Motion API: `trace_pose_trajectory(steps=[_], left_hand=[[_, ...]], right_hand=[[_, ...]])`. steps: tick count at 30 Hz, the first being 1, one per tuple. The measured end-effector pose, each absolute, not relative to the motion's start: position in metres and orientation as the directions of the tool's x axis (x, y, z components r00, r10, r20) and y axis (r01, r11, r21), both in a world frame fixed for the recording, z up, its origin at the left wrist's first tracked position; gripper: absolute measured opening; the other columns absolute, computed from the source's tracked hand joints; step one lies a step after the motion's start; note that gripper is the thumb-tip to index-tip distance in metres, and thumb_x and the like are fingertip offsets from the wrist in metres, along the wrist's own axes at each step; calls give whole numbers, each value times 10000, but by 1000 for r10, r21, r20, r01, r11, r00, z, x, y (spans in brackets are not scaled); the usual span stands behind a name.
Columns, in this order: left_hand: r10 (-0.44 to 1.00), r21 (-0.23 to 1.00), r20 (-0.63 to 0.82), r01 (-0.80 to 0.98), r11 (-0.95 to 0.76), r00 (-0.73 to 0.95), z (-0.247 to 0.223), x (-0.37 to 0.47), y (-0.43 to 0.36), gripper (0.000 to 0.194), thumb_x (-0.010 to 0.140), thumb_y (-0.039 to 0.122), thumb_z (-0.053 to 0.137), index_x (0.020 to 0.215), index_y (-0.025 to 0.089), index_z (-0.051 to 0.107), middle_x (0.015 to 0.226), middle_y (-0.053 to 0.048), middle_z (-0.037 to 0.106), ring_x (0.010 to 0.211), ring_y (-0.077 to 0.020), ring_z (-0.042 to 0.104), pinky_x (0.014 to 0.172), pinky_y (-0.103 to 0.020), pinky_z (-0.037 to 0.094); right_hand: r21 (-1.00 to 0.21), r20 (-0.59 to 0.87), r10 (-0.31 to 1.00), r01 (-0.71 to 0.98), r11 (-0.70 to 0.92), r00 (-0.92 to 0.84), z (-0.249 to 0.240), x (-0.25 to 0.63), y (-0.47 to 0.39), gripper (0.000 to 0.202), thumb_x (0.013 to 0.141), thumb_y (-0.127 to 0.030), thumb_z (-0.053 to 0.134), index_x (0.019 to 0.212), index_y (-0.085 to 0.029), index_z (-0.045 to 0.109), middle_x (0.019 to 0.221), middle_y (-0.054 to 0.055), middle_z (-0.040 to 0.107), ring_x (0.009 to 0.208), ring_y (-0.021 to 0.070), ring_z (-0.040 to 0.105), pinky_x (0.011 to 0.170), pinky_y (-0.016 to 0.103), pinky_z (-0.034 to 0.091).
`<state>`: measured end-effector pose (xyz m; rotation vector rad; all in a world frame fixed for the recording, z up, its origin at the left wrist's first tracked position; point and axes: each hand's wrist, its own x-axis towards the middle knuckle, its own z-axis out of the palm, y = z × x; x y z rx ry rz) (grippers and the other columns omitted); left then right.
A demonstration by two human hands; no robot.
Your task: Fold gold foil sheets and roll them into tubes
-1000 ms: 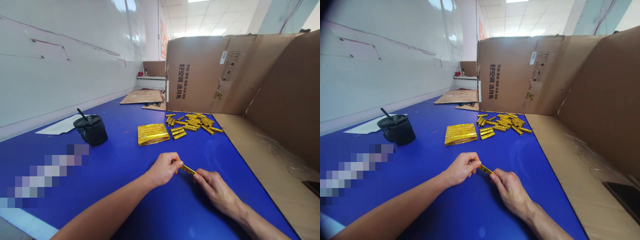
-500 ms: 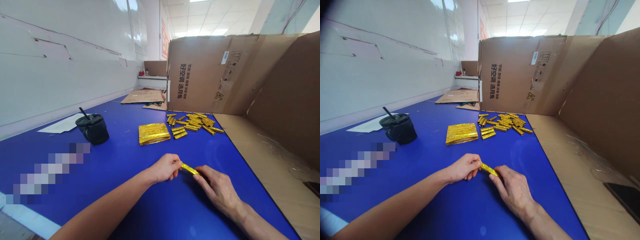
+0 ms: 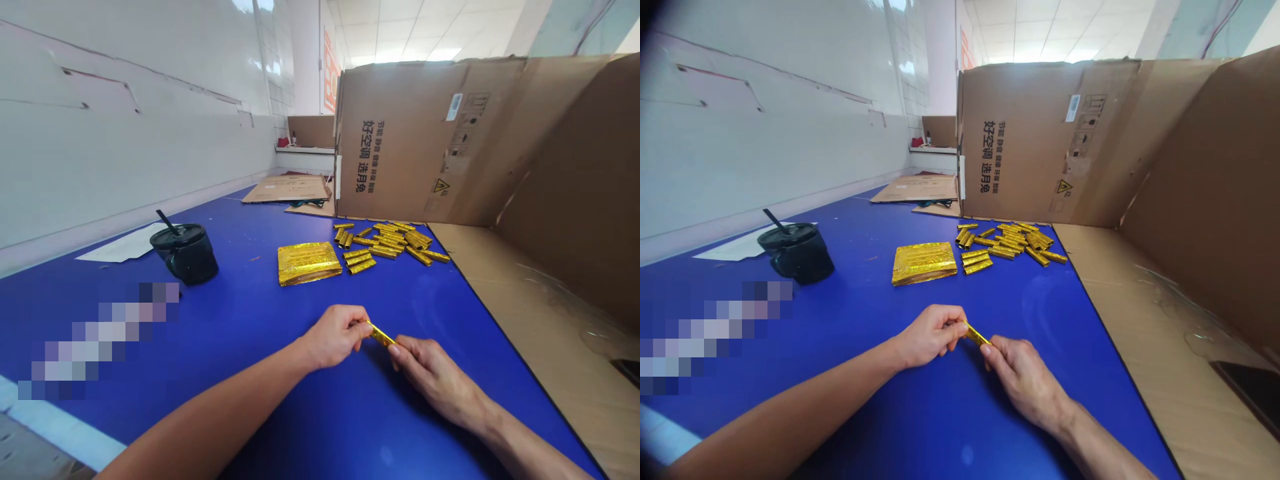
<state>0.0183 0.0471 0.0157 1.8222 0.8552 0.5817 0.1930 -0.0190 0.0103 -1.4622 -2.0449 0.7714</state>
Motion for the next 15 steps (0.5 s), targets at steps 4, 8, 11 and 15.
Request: trace_pose_trajectory(steps=[4,8,11,15], left_hand=[[736,948,-69,274,-161,673,14,18,51,208,779,333,429,689,150,472,473,56,462,354,-53,396,355,-155,298],[705,956,-200,293,-12,681,14,18,53,432,817,498,285,665,142,477,431,28,469,302,-63,388,295,-159,255],[691,955,-230,294,26,685,13,19,53,354,807,453,344,665,149,459,433,39,464,298,-56,374,287,-151,239],[735,957,-144,283,-67,662,9,21,49,160,780,298,414,705,158,436,507,50,486,348,-47,399,329,-141,283]], right_hand=[[-487,209,931,794,364,-298,2,195,-18,360,880,-386,266,596,-203,392,494,-48,381,445,96,345,465,213,282],[-172,368,866,891,420,-337,-3,199,-18,356,888,-328,258,597,-207,425,505,-21,465,434,110,410,460,227,277],[-102,392,854,907,409,-342,1,200,-18,340,886,-327,276,650,-203,486,565,3,529,484,125,484,478,227,304],[-292,304,912,885,363,-274,8,197,-18,250,854,-388,362,805,-201,521,653,5,574,558,129,524,516,216,345]])
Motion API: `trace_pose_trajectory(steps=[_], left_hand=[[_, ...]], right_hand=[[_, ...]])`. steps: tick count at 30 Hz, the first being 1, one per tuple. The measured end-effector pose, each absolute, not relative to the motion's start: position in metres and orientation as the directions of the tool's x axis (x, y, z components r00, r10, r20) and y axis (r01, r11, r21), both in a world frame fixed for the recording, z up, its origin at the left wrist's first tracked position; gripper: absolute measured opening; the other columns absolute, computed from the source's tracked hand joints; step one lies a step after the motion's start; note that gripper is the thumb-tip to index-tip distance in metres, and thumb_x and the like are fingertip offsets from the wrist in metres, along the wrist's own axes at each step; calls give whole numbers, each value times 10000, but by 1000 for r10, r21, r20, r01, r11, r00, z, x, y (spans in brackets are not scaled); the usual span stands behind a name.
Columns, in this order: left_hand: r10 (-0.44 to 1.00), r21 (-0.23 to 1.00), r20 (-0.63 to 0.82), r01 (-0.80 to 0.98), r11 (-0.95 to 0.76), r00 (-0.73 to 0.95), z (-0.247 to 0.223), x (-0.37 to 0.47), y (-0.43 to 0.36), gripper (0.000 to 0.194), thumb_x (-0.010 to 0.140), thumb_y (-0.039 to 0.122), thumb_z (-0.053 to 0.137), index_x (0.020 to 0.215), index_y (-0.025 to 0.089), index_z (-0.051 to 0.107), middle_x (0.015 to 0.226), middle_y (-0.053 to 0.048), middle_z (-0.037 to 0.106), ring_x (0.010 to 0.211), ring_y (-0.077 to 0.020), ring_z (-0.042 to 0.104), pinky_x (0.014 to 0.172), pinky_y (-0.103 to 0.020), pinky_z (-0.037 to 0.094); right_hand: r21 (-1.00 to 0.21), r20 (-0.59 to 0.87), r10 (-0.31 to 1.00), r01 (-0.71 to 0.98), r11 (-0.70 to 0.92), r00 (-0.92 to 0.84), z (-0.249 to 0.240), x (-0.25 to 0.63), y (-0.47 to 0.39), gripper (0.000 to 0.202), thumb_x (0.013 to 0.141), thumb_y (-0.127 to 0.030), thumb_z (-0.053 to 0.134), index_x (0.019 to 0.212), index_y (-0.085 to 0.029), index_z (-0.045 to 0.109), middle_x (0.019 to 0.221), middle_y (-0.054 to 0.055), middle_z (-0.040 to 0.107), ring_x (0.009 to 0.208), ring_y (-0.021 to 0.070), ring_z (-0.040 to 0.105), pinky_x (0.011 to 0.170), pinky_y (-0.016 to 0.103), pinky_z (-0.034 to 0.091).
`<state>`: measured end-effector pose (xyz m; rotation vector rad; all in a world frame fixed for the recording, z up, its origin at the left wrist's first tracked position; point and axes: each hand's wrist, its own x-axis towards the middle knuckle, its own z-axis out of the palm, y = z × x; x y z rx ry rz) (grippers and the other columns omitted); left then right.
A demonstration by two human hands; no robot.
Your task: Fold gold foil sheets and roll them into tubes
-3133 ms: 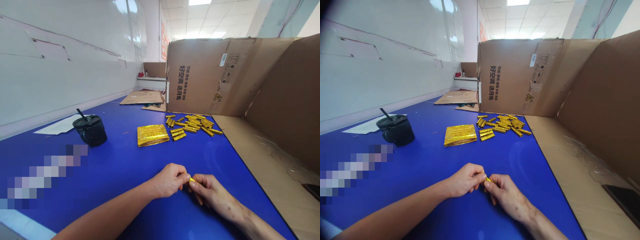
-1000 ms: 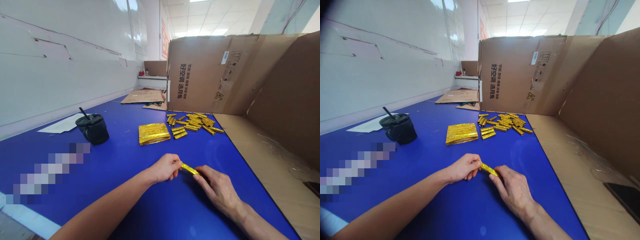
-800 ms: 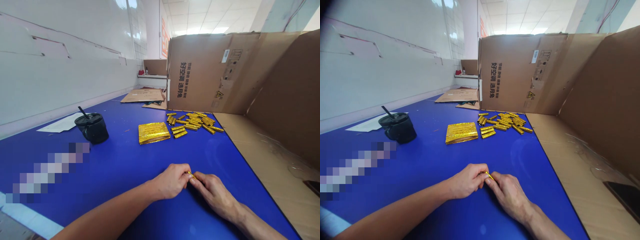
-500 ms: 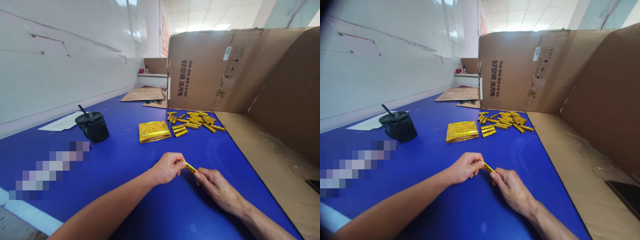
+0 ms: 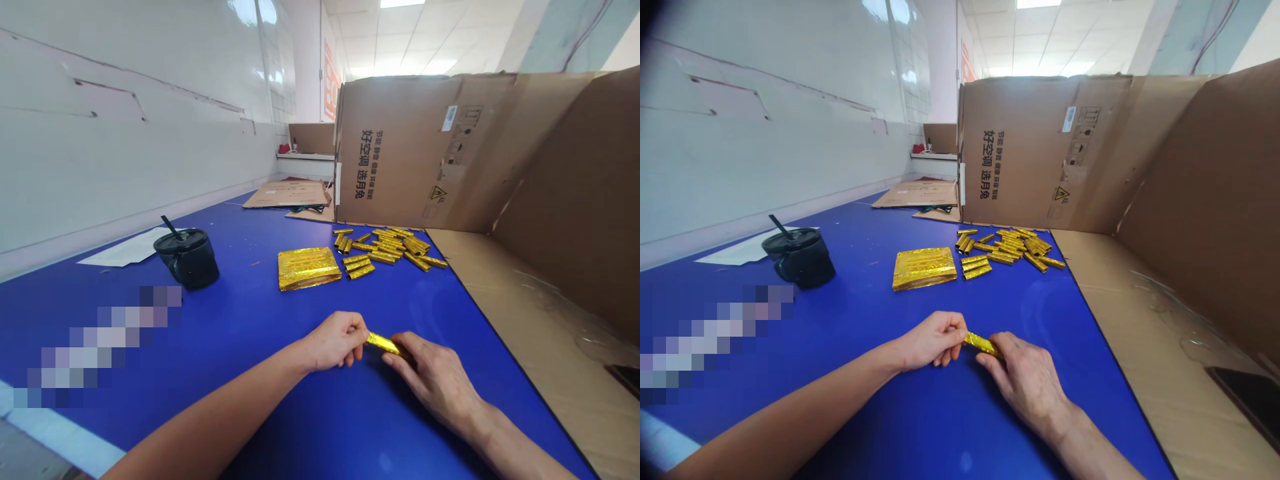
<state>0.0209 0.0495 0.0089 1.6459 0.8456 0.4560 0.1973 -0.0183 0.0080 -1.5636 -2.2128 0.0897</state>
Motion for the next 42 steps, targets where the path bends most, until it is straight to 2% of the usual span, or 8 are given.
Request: trace_pose_trajectory(steps=[6,11,17,25,28,33,36,42], left_hand=[[734,929,-10,278,-245,679,8,25,39,135,786,267,409,749,152,469,612,27,524,472,-59,479,424,-149,347],[714,918,-54,316,-240,698,7,25,37,207,804,287,373,742,142,507,593,21,534,445,-66,473,419,-162,348],[672,814,122,314,-489,731,11,24,30,198,801,209,396,707,148,558,594,33,529,476,-54,461,499,-158,351],[760,846,136,325,-423,636,14,18,43,186,790,220,408,682,150,542,539,41,518,429,-56,444,436,-158,334],[779,890,85,304,-340,621,13,16,49,171,778,241,423,682,146,527,535,41,519,407,-54,438,409,-157,330],[743,941,-82,297,-162,664,16,16,53,278,803,390,387,721,141,480,525,20,530,363,-65,445,356,-165,322],[700,936,-188,341,-85,689,15,16,54,350,832,439,289,736,144,452,481,26,503,330,-69,422,323,-162,283],[749,879,-89,405,-251,657,11,17,52,156,809,273,359,730,164,437,518,54,476,394,-59,412,393,-160,308]], right_hand=[[-494,206,943,803,332,-263,5,196,-15,368,876,-408,295,681,-198,527,535,-30,474,485,105,412,482,207,311],[-461,267,925,806,370,-272,3,195,-18,393,879,-398,290,622,-192,504,530,-26,462,478,99,392,491,212,293],[-369,148,928,852,371,-341,10,191,-24,270,873,-368,319,742,-216,500,634,-14,549,557,125,481,527,229,297],[-467,169,936,811,352,-309,2,197,-16,341,880,-389,257,601,-217,349,484,-62,339,429,96,304,441,211,255],[-396,235,923,837,378,-305,2,199,-16,333,882,-362,261,598,-217,359,459,-62,354,404,94,318,432,215,246],[-81,373,854,904,419,-362,1,202,-16,336,886,-282,265,616,-208,450,485,-16,501,421,115,441,455,239,262],[11,404,837,917,398,-369,2,203,-15,339,887,-274,279,651,-203,512,537,13,561,481,140,511,485,244,303],[-276,300,904,879,389,-306,10,198,-19,267,853,-381,371,935,-202,551,800,46,639,713,170,589,620,257,400]])
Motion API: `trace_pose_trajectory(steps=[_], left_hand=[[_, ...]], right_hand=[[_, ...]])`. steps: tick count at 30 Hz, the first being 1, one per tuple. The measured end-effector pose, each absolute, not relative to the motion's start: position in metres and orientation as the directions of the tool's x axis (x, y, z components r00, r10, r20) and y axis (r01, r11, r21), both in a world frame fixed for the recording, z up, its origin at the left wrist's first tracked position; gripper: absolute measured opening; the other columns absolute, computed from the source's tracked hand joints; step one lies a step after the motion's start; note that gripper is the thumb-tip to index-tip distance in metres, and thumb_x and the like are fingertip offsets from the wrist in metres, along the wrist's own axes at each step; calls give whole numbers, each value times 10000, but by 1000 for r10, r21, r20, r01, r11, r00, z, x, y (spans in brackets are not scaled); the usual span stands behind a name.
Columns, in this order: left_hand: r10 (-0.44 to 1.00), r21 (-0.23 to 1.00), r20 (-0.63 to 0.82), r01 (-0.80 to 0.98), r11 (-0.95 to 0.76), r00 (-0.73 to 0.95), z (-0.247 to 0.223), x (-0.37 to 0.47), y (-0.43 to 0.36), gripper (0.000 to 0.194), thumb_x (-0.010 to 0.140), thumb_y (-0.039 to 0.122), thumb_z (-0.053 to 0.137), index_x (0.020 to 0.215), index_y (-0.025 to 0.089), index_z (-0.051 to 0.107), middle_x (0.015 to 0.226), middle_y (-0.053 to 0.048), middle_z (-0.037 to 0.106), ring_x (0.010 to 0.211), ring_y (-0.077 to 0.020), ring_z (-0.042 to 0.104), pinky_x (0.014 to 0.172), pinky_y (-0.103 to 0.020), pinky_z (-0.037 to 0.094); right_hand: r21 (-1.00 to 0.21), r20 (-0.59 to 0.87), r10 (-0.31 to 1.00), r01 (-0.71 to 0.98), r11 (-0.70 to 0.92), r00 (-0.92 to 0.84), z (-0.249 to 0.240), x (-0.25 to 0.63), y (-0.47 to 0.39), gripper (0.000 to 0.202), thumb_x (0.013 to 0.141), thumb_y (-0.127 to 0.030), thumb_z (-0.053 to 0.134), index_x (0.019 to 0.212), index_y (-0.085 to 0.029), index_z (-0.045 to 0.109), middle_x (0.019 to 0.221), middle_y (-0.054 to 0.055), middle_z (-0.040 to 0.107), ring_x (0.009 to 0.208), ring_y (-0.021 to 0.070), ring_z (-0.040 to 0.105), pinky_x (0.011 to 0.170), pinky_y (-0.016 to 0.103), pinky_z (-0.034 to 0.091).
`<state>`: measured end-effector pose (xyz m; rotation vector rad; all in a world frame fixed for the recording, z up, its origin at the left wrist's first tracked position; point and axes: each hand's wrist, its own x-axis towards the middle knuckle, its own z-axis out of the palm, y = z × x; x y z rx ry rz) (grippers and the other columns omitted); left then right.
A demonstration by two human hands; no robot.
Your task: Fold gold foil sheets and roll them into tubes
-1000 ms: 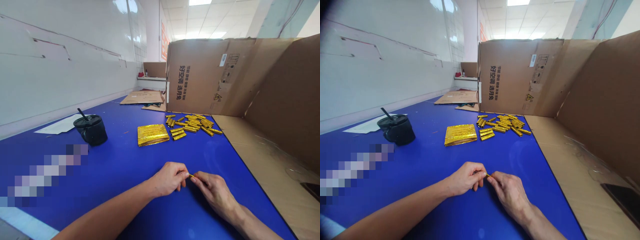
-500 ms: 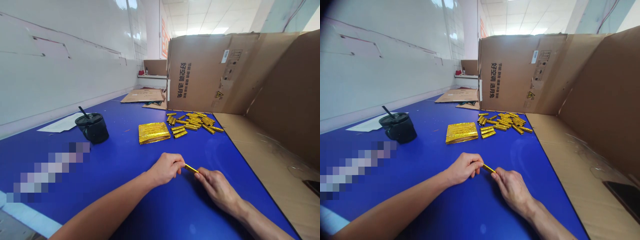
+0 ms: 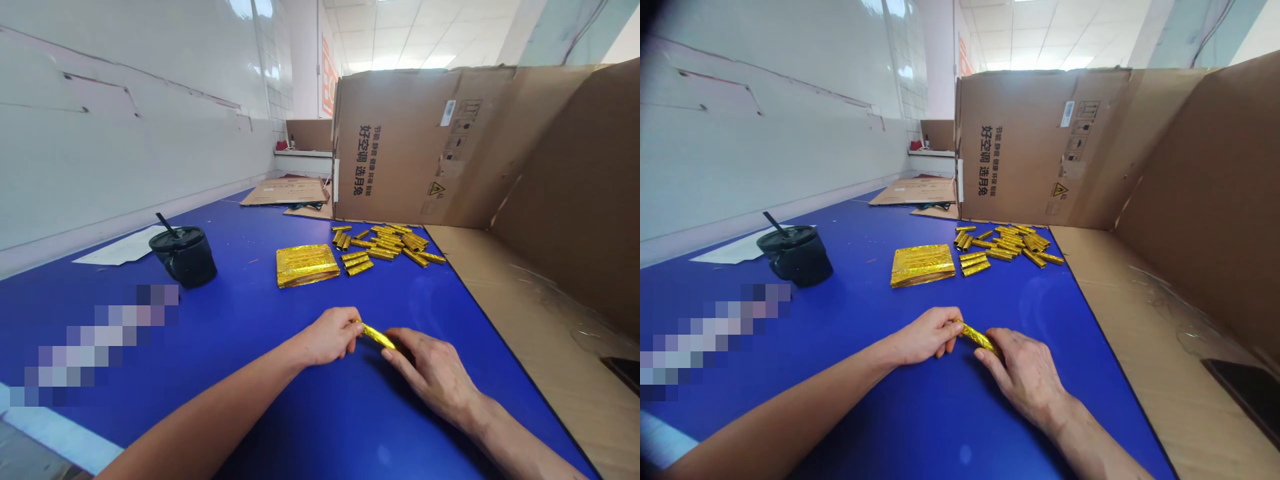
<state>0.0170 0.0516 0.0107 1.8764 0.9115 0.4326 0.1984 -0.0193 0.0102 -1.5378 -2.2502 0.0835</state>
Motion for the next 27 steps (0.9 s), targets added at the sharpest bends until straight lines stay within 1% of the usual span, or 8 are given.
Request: trace_pose_trajectory(steps=[2,5,9,12,15,20,24,27], left_hand=[[739,862,-45,400,-311,672,10,19,45,154,807,259,368,716,165,451,536,52,476,438,-62,431,430,-162,318],[698,833,26,371,-411,715,10,24,34,163,816,242,351,721,168,461,570,48,492,486,-65,457,470,-163,327],[692,854,-4,362,-373,722,9,27,26,209,834,283,336,722,166,468,552,48,499,455,-65,444,456,-165,316],[711,852,61,335,-403,701,10,26,29,243,823,273,365,631,159,460,499,52,474,456,-64,420,474,-164,312],[750,867,84,323,-380,656,12,24,36,233,813,257,375,619,157,459,457,57,445,430,-64,385,455,-163,302],[756,901,38,305,-309,653,13,21,43,237,817,306,379,665,152,475,444,61,437,389,-56,354,424,-160,288],[729,934,-57,294,-202,683,13,21,43,357,832,445,322,691,152,469,446,53,446,345,-58,350,373,-165,277],[724,919,-59,321,-229,687,13,22,42,409,833,476,298,654,150,469,435,49,437,355,-60,353,384,-167,286]], right_hand=[[-384,234,927,849,364,-292,11,195,-21,274,864,-382,344,938,-213,547,765,25,635,684,157,583,611,249,398],[-477,146,932,802,359,-330,8,191,-22,341,887,-378,273,804,-202,553,622,-2,580,550,127,522,547,229,373],[-505,168,933,785,358,-317,5,188,-23,400,884,-398,244,674,-187,512,526,-24,467,465,105,396,492,220,330],[-544,163,941,768,338,-298,6,188,-22,405,877,-420,245,626,-192,466,511,-41,396,461,96,339,472,211,310],[-587,156,952,750,304,-264,7,191,-21,396,874,-429,248,597,-198,411,512,-47,368,463,91,312,455,204,298],[-562,193,947,762,323,-259,9,194,-18,391,872,-427,240,594,-201,394,501,-41,375,453,93,324,459,213,295],[-519,204,941,785,336,-268,8,194,-19,375,875,-410,247,602,-202,398,497,-42,362,449,95,316,460,220,280],[-519,184,941,786,338,-283,6,193,-19,355,873,-396,273,601,-201,394,501,-49,348,451,93,305,466,224,270]])
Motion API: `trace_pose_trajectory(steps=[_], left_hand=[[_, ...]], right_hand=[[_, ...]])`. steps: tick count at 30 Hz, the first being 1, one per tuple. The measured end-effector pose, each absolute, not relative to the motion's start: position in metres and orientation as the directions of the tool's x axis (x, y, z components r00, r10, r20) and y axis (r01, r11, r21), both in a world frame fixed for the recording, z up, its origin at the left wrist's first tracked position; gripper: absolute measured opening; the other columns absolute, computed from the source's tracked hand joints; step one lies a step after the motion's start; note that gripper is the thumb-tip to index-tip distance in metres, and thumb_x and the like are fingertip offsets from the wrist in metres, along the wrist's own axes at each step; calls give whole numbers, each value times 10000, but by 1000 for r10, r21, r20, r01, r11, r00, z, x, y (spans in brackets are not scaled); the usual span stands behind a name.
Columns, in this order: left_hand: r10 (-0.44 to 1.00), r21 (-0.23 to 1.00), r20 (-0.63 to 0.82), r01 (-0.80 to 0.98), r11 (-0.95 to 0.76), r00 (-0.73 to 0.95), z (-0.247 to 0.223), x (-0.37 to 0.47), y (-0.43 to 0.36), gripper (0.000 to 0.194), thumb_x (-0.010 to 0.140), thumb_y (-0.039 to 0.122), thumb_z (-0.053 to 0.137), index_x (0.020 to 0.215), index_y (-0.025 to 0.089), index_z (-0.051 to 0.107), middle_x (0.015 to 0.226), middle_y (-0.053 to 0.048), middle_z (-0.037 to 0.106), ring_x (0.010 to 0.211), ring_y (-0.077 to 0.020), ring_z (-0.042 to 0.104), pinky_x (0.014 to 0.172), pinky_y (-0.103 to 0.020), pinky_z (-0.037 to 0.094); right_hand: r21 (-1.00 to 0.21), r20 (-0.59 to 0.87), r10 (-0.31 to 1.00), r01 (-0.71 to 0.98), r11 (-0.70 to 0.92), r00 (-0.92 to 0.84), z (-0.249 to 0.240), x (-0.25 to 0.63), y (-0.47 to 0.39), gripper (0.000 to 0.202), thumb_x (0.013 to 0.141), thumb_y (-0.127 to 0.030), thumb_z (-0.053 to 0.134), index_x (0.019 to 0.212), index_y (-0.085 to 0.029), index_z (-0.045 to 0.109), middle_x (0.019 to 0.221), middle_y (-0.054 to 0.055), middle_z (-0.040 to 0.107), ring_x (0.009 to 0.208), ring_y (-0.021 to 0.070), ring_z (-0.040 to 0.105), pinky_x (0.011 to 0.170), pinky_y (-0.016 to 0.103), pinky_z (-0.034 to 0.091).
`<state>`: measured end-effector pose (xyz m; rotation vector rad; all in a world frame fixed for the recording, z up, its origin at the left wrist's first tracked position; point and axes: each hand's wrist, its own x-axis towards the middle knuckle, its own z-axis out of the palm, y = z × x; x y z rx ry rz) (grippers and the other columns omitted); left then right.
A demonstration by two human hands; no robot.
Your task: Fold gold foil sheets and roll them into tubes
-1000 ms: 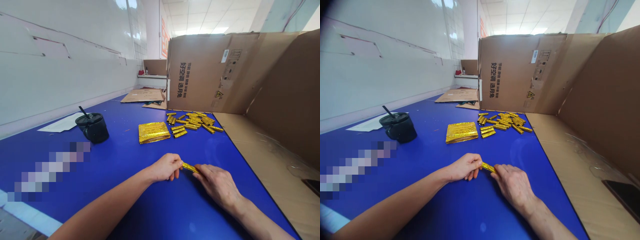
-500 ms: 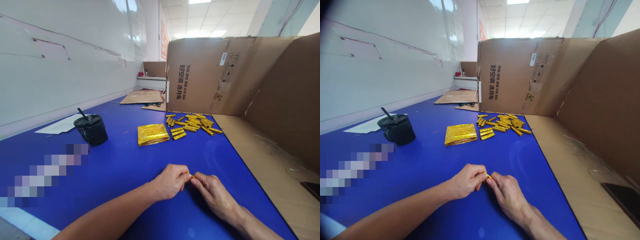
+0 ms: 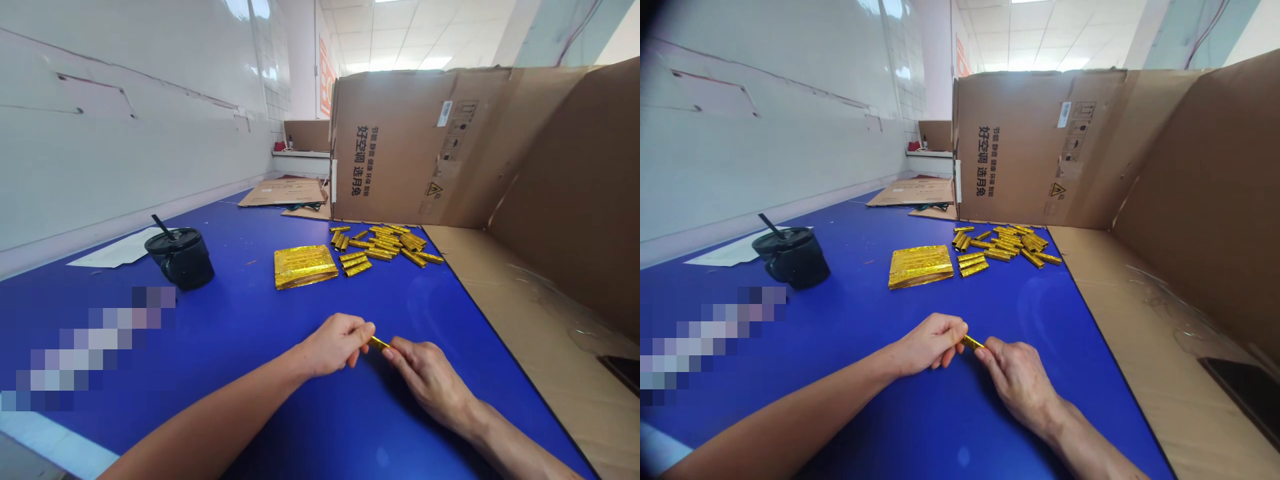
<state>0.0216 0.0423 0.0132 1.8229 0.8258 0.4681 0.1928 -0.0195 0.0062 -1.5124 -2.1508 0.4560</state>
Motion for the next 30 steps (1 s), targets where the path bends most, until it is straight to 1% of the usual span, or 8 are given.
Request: trace_pose_trajectory(steps=[3,6,10,14,18,21,23,30], left_hand=[[749,897,-14,339,-283,663,11,23,41,383,826,442,336,615,150,466,426,52,417,389,-63,360,408,-168,286],[761,894,0,342,-291,649,10,23,40,371,817,437,352,606,152,464,415,54,406,388,-68,353,404,-176,279],[743,908,-24,326,-263,669,11,24,39,343,811,426,366,629,153,466,432,56,427,382,-62,364,398,-169,288],[722,935,-66,296,-197,689,12,26,37,254,792,380,408,684,158,465,461,57,466,354,-58,380,360,-161,288],[723,954,-79,264,-146,686,10,29,34,224,789,341,410,670,156,452,449,56,464,329,-52,367,332,-153,266],[711,951,-63,258,-170,700,7,31,30,200,785,296,421,649,154,460,433,61,450,336,-47,360,341,-147,265],[708,947,-30,246,-205,705,6,31,30,204,784,277,427,631,149,471,425,60,443,352,-45,364,362,-145,272],[772,945,29,233,-228,635,13,22,46,287,791,363,430,613,143,472,377,65,411,325,-39,321,362,-151,254]], right_hand=[[-635,131,946,708,309,-296,6,192,-19,362,876,-402,272,611,-194,406,524,-50,358,480,90,321,480,213,286],[-771,51,946,589,241,-321,8,193,-19,372,868,-432,284,622,-187,419,524,-62,308,478,83,275,441,199,260],[-864,-41,934,483,146,-355,9,196,-17,378,851,-467,314,627,-181,418,510,-75,260,459,76,209,400,199,192],[-889,-51,933,442,120,-356,8,197,-16,378,844,-473,333,631,-175,426,508,-79,260,458,72,201,403,200,182],[-913,-83,929,401,74,-360,10,194,-19,378,833,-489,351,642,-173,431,490,-86,275,438,67,204,387,198,172],[-924,-105,920,379,50,-378,11,191,-22,372,829,-490,362,667,-167,450,475,-85,316,423,64,233,379,195,181],[-930,-108,914,365,46,-392,11,191,-21,369,833,-484,358,677,-165,460,467,-90,296,419,64,221,376,193,175],[-891,-142,921,451,40,-363,16,199,-16,370,850,-471,313,666,-178,444,456,-92,271,408,70,201,365,193,162]])
